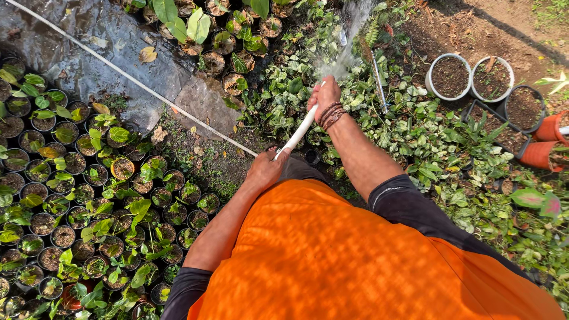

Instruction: The person waters numerous potted plants in a nursery using a white hose. They systematically move through rows of small and medium-sized plants, directing a spray of water onto the leaves and soil of each pot.

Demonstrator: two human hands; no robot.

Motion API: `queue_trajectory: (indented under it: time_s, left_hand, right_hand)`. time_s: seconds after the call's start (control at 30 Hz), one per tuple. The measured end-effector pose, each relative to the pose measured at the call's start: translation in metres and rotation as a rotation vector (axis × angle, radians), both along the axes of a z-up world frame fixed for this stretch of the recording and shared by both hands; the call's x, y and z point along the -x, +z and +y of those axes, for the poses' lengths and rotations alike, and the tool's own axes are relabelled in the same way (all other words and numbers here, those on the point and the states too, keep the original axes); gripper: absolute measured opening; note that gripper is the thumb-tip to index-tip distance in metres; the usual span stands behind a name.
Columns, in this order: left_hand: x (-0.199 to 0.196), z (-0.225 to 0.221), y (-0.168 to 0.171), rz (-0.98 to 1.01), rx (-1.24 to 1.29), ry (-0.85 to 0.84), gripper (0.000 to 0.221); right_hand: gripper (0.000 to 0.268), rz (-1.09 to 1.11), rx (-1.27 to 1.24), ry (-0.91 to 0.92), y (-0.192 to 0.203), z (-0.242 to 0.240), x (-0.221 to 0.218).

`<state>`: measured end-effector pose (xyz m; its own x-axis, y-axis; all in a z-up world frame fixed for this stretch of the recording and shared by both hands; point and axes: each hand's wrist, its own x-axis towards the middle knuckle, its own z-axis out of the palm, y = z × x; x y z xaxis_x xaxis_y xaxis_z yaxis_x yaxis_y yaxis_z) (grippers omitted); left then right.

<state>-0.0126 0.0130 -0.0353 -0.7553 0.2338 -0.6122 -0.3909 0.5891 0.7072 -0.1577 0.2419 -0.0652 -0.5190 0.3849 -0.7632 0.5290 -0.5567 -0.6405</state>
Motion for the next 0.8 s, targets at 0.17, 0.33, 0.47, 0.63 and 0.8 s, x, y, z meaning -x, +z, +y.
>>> queue_trajectory:
  time_s: [0.17, 0.33, 0.47, 0.63, 0.8]
  left_hand:
    - [-0.002, -0.001, -0.001, 0.009, 0.039, -0.077, 0.072]
    - [0.0, 0.001, 0.009, 0.048, 0.002, -0.068, 0.069]
    - [0.002, 0.0, 0.025, -0.07, 0.09, -0.086, 0.067]
    - [0.001, -0.001, 0.034, -0.113, 0.058, -0.067, 0.066]
    - [-0.001, -0.003, 0.025, -0.052, 0.018, -0.031, 0.065]
  right_hand:
    - [0.037, -0.041, 0.04, -0.067, -0.009, 0.009, -0.014]
    - [0.036, -0.041, 0.039, -0.1, -0.007, 0.011, -0.017]
    - [0.037, -0.028, 0.028, -0.121, -0.005, 0.009, -0.019]
    - [0.036, -0.039, -0.049, -0.074, 0.003, 0.005, -0.019]
    - [0.037, 0.055, -0.086, -0.098, 0.005, -0.001, -0.016]
